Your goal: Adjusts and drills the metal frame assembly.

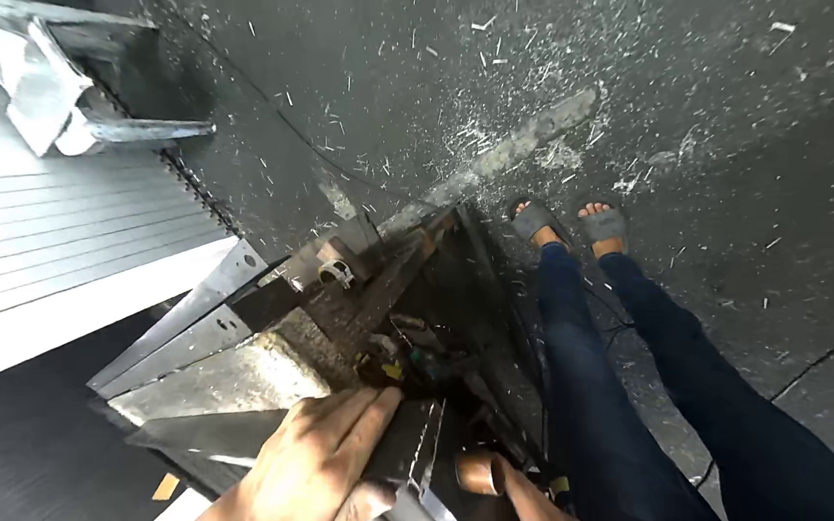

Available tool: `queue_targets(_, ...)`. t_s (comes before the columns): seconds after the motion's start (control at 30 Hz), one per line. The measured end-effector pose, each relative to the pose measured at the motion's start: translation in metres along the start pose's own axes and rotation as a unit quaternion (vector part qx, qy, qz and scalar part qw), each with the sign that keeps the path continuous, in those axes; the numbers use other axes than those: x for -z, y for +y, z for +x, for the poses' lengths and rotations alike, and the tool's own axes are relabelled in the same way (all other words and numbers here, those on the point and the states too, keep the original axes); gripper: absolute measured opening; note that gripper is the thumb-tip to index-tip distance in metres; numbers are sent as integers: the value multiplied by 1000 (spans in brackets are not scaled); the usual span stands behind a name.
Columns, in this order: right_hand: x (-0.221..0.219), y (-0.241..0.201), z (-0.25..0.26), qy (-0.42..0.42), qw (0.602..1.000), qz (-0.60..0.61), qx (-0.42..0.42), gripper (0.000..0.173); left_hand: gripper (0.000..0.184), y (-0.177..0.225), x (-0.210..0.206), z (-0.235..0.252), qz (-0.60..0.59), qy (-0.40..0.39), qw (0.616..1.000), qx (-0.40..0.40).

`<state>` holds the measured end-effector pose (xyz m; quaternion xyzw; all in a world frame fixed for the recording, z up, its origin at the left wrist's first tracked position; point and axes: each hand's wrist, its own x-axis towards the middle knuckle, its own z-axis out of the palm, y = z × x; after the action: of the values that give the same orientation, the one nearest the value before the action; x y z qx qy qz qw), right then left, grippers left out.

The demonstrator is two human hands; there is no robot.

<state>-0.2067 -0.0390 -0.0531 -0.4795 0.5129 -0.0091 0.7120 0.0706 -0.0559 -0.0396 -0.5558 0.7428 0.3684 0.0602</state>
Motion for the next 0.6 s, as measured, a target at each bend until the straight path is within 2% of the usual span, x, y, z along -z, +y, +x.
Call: queue_targets(0.6, -17, 11, -6, 29, 999, -19, 30, 69, 91, 11, -4, 3, -22, -7, 999, 39)
